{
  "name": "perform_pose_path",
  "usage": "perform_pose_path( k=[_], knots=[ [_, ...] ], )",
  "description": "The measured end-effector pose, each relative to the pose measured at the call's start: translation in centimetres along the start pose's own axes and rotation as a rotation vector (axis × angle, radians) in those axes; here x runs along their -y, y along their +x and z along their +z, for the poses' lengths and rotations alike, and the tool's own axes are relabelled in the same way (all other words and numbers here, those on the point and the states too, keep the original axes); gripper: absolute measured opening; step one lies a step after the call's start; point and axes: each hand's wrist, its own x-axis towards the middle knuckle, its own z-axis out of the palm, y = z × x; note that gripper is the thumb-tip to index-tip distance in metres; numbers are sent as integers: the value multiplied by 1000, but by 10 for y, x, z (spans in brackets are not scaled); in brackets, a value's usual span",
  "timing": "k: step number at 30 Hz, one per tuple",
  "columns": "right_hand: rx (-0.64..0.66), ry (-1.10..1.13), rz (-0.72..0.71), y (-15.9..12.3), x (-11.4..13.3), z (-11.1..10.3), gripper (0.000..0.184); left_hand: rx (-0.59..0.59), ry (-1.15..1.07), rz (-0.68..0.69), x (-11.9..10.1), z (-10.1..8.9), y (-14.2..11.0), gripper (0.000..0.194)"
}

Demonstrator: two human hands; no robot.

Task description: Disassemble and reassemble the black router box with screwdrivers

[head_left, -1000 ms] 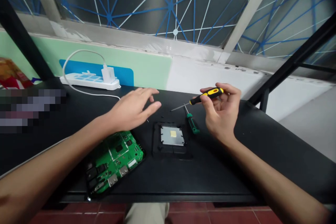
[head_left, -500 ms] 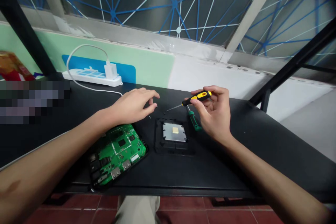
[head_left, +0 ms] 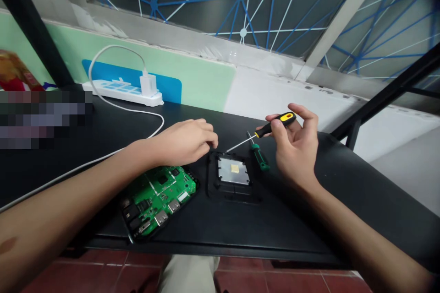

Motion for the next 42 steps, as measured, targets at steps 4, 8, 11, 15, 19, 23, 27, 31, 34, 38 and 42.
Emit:
perform_pose_path(
  k=[4,8,11,15,19,23,27,31,34,38,42],
  knots=[
    [-5,19,156,4,-3,-1,33,-1,-27,23,-1,-3,0,34],
    [3,15,241,3,-5,0,33,-55,-75,97,-3,-9,-1,38],
    [19,-19,257,1,-2,1,33,-81,-71,134,-4,-10,-2,39],
    [38,-55,269,-1,2,3,34,-57,-7,137,-5,-9,-2,37],
    [37,-46,291,0,3,3,33,-30,42,125,-7,-8,0,35],
    [40,-36,320,0,3,3,33,-7,53,120,-9,-8,0,34],
    [44,-48,325,0,2,3,34,11,56,115,-9,-6,0,33],
    [49,-59,313,0,0,3,34,13,45,126,-8,-4,1,33],
    [53,-47,311,0,-1,3,34,10,54,149,-6,-3,1,34],
    [68,-43,295,0,-2,3,33,1,53,155,-5,-4,0,34],
    [79,-47,300,1,-2,3,36,7,49,144,-7,-4,0,34]
  ],
)
